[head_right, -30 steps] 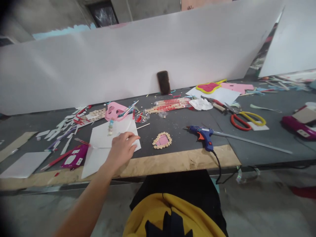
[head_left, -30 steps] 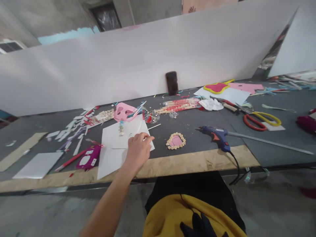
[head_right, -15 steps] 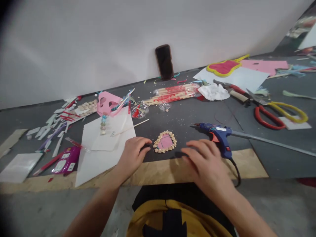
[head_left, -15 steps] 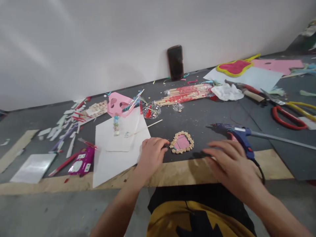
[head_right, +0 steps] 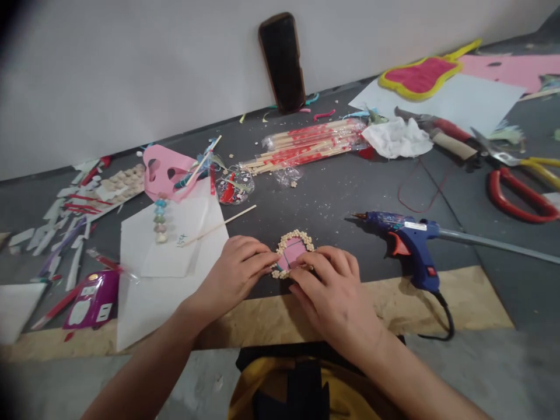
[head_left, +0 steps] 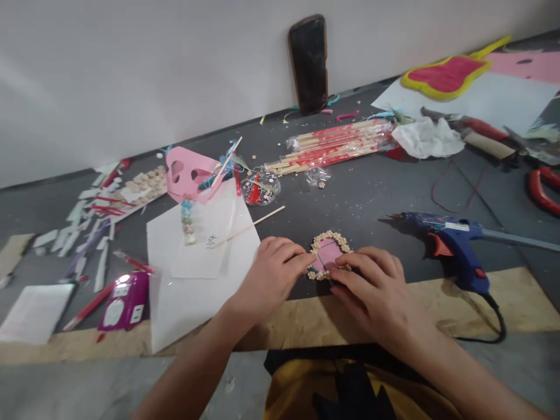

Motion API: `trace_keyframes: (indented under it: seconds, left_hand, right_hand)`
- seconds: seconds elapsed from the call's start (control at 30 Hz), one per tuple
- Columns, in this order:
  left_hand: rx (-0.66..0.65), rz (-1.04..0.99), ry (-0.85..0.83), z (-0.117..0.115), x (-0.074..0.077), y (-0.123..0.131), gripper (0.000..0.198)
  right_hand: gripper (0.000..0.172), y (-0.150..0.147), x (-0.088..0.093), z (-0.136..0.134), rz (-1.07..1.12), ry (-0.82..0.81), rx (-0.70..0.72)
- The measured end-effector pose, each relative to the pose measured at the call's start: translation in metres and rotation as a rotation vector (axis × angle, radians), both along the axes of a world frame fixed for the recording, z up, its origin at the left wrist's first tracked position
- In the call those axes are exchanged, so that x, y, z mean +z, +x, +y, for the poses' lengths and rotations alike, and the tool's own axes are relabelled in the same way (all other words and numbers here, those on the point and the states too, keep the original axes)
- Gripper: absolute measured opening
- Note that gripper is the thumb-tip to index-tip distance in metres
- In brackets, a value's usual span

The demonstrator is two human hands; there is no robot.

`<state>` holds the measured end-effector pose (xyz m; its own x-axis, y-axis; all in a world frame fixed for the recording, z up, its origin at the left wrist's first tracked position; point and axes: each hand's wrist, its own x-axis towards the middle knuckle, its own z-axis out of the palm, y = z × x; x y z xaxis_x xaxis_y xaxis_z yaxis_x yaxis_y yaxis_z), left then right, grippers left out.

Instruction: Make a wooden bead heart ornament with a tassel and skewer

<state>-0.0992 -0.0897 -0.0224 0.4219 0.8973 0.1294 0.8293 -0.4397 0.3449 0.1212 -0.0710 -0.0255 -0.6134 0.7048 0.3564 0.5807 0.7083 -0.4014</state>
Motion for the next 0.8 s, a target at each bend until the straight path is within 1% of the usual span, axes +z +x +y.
trace_keyframes:
  seconds: [0.13,0.33,0.43,0.5,0.63,0.8]
  left_hand:
    - [-0.008,-0.016,-0.03,0.001,0.0,-0.001,0.022]
    - [0.012,-0.026,-0.077,0.0,0.01,-0.003,0.024]
    - [0.051,-0.046,-0.068,-0.004,0.013,-0.001,0.017]
    - [0.061,-0.043,-0.044,-0.007,0.012,0.0,0.014]
    - [0.057,-0.018,0.005,-0.01,0.007,0.005,0.014]
    - [0.07,0.003,0.05,-0.012,0.003,0.006,0.013]
  right_hand:
    - [0.017,0.002,0.0,0.001,0.006,-0.016,-0.004]
    - [0.016,-0.004,0.0,0.003,-0.024,-0.008,-0.007]
    - [0.018,-0.007,-0.001,0.005,-0.032,0.006,-0.025]
    - [0.016,-0.008,-0.003,0.005,-0.039,0.009,-0.026]
    - [0.011,-0.009,-0.006,0.005,-0.035,-0.007,-0.015]
    - [0.012,-0.008,-0.008,0.004,-0.016,-0.028,-0.012]
